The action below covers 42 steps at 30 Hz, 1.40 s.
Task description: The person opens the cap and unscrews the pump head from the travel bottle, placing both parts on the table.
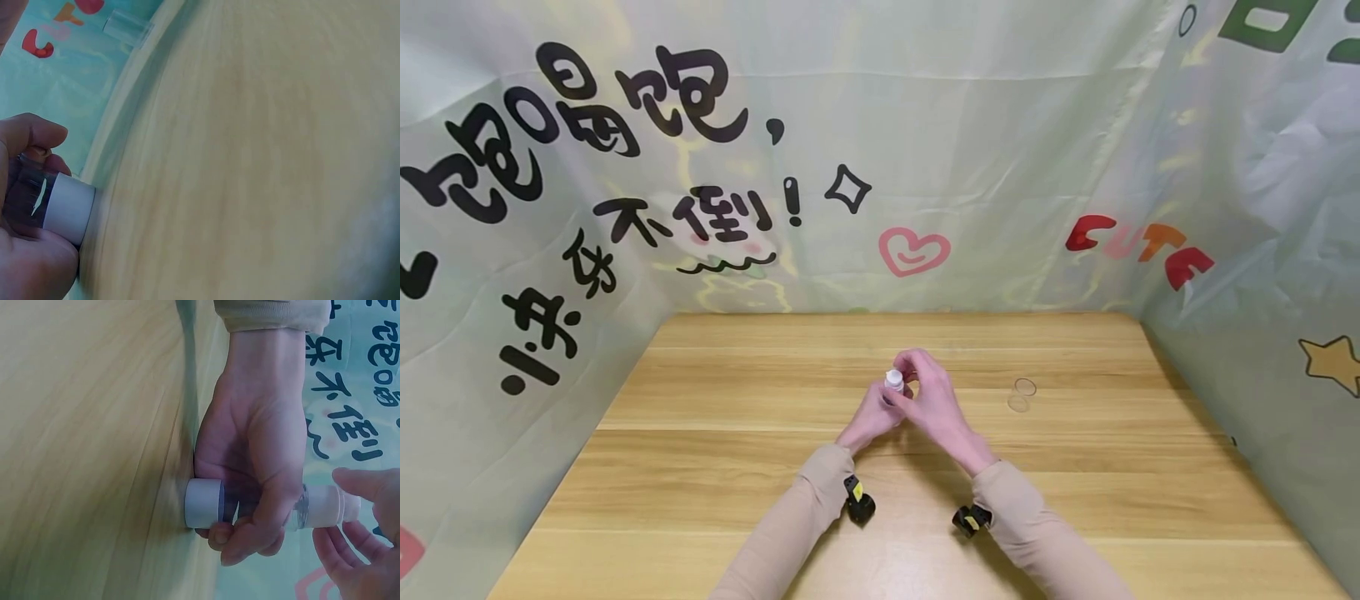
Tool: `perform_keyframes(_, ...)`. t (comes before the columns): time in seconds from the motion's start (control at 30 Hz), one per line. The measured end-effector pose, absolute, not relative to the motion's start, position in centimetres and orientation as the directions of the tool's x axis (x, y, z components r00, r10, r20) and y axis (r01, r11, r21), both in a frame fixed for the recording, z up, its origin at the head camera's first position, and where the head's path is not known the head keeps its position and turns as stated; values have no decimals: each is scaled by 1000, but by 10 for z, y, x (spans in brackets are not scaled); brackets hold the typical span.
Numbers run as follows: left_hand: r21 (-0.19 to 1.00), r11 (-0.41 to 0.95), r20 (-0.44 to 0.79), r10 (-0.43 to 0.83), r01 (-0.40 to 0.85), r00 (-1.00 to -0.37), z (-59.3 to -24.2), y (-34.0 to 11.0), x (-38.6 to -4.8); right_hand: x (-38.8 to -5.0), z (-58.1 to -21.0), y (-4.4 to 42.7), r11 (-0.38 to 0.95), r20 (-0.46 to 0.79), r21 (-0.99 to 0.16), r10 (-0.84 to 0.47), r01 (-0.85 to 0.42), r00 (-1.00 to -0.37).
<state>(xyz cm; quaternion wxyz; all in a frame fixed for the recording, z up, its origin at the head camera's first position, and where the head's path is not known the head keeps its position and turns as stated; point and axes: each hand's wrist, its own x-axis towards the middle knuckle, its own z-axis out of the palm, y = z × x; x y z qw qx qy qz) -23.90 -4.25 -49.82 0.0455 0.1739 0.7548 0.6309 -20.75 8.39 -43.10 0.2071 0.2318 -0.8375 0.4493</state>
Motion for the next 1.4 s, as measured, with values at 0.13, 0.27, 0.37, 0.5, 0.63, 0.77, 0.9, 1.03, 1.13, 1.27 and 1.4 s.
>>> perform_keyframes(0.13,972,149,128,312,182,-941,-491,-43,-235,-207,-430,82,507,570,-644,-180,-572,-801)
perform_keyframes(0.27,973,147,121,320,175,-940,-490,-44,-234,-207,-429,82,496,564,-658,-174,-567,-807)
perform_keyframes(0.37,972,159,115,317,172,-942,-490,-45,-235,-206,-429,82,489,548,-672,-176,-556,-818)
perform_keyframes(0.5,967,173,126,308,186,-943,-493,-45,-236,-205,-432,81,526,526,-663,-177,-532,-832)
perform_keyframes(0.63,965,162,150,297,205,-943,-500,-44,-239,-204,-437,80,563,506,-656,-167,-503,-846)
perform_keyframes(0.77,967,160,146,283,197,-948,-501,-44,-238,-203,-438,81,550,498,-670,-164,-498,-851)
perform_keyframes(0.9,969,154,141,305,195,-942,-501,-44,-239,-203,-435,84,525,494,-684,-178,-507,-851)
perform_keyframes(1.03,969,157,135,318,193,-938,-501,-44,-241,-204,-432,86,499,491,-699,-186,-512,-851)
perform_keyframes(1.13,969,156,136,318,193,-938,-501,-45,-241,-205,-431,87,483,475,-715,-193,-505,-858)
perform_keyframes(1.27,973,144,123,329,179,-936,-500,-45,-240,-205,-432,88,467,434,-746,-199,-474,-879)
perform_keyframes(1.4,977,141,107,338,163,-935,-499,-45,-239,-205,-432,89,442,409,-768,-217,-463,-886)
